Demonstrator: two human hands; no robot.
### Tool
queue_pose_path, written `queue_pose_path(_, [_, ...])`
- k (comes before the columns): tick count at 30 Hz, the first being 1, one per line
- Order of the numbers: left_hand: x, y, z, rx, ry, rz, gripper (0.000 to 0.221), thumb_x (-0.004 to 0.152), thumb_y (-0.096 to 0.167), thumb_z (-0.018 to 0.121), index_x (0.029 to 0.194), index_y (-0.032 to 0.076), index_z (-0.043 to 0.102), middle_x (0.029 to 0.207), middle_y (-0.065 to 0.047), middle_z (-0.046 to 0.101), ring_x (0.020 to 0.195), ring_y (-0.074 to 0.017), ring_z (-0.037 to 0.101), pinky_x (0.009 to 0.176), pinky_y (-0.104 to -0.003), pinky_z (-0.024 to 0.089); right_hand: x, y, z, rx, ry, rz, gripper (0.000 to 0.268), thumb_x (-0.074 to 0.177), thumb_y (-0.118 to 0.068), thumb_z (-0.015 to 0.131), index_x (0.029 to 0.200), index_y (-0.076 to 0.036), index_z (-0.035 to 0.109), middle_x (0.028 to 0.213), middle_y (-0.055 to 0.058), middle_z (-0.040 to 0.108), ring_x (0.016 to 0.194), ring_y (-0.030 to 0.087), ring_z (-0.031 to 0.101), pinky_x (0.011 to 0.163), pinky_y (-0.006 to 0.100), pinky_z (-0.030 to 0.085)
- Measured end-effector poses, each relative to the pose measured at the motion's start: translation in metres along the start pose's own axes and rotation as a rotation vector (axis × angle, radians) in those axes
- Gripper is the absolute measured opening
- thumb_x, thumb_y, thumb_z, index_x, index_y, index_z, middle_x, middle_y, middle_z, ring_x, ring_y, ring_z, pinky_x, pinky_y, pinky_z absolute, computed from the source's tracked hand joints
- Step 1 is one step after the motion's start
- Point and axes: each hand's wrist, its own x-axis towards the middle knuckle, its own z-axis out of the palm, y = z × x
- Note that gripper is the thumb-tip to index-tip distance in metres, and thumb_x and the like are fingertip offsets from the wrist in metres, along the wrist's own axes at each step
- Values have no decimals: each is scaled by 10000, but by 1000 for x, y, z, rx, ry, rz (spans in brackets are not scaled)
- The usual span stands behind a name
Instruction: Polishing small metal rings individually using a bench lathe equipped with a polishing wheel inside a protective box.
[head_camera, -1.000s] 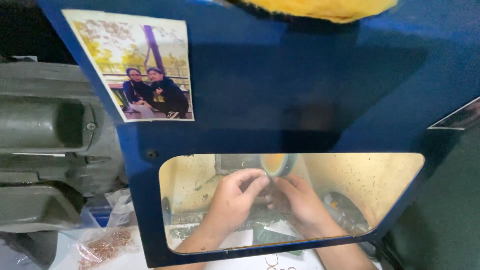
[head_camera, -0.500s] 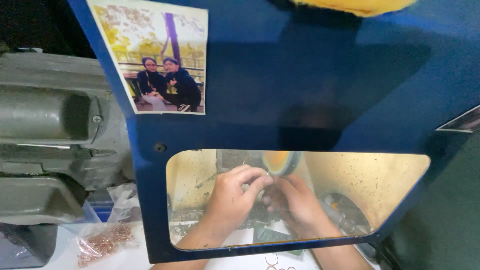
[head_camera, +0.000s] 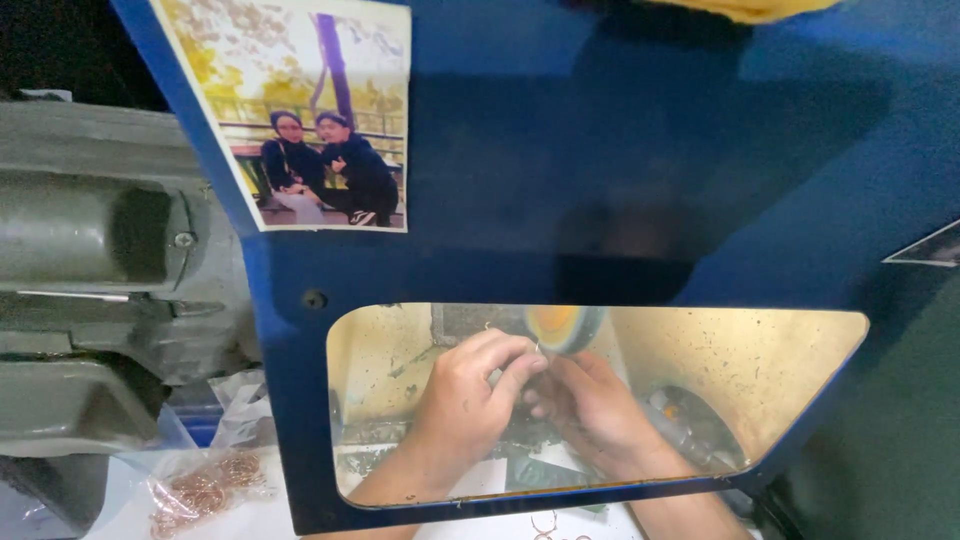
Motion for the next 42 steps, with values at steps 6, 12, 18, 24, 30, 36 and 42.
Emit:
queue_pose_path(6, [-2, 6, -3, 0, -5, -3, 184, 992, 201, 624, 933, 68, 738, 828, -27, 686, 756, -171, 653, 692, -316, 530, 0, 2, -2, -17, -27, -22, 285, 1022, -176, 579, 932, 40, 743, 821, 120, 723, 770, 184, 682, 630, 266, 530])
queue_pose_path(12, [-3, -1, -8, -65, -7, 77, 200, 982, 203, 636, 980, 43, 757, 908, -63, 736, 836, -195, 696, 761, -331, 579, -3, -2, 5, -123, 51, -38, 315, 991, -225, 608, 1016, 44, 770, 929, 132, 762, 854, 203, 703, 720, 313, 550])
queue_pose_path(18, [-7, 7, -19, -80, -70, 359, 125, 994, 140, 653, 1017, 28, 701, 914, -88, 707, 853, -232, 637, 770, -348, 557, -6, 6, -30, -718, 156, -385, 313, 877, -353, 712, 995, -81, 812, 931, 48, 849, 873, 162, 784, 847, 316, 594])
queue_pose_path(24, [-5, 2, -8, -86, -98, 6, 214, 1010, 211, 576, 975, 69, 733, 889, -37, 717, 819, -181, 670, 736, -318, 546, -8, 2, -10, -320, 241, -159, 241, 915, -154, 677, 1036, 41, 748, 911, 186, 771, 817, 303, 759, 740, 446, 682])
queue_pose_path(30, [1, 6, -2, -330, -53, -313, 260, 982, 248, 574, 931, 76, 763, 743, -20, 707, 703, -141, 705, 733, -298, 586, -9, 2, 15, -114, 318, -155, 218, 950, -118, 645, 1100, 24, 715, 859, 170, 732, 657, 240, 640, 642, 378, 539])
queue_pose_path(36, [4, 14, -13, -435, -145, -432, 299, 1010, 276, 536, 948, 90, 762, 678, -24, 720, 708, -156, 716, 892, -350, 581, -13, -4, 23, -168, 339, -100, 295, 970, -151, 594, 1167, 0, 754, 881, 120, 698, 731, 219, 582, 644, 346, 458])
queue_pose_path(42, [-1, -6, -7, -596, -117, -417, 254, 1020, 239, 582, 898, 65, 721, 712, -7, 644, 706, -147, 683, 800, -304, 579, -3, 16, 5, 61, 213, -106, 168, 996, -96, 589, 845, -34, 630, 752, 69, 619, 707, 152, 572, 655, 282, 424])
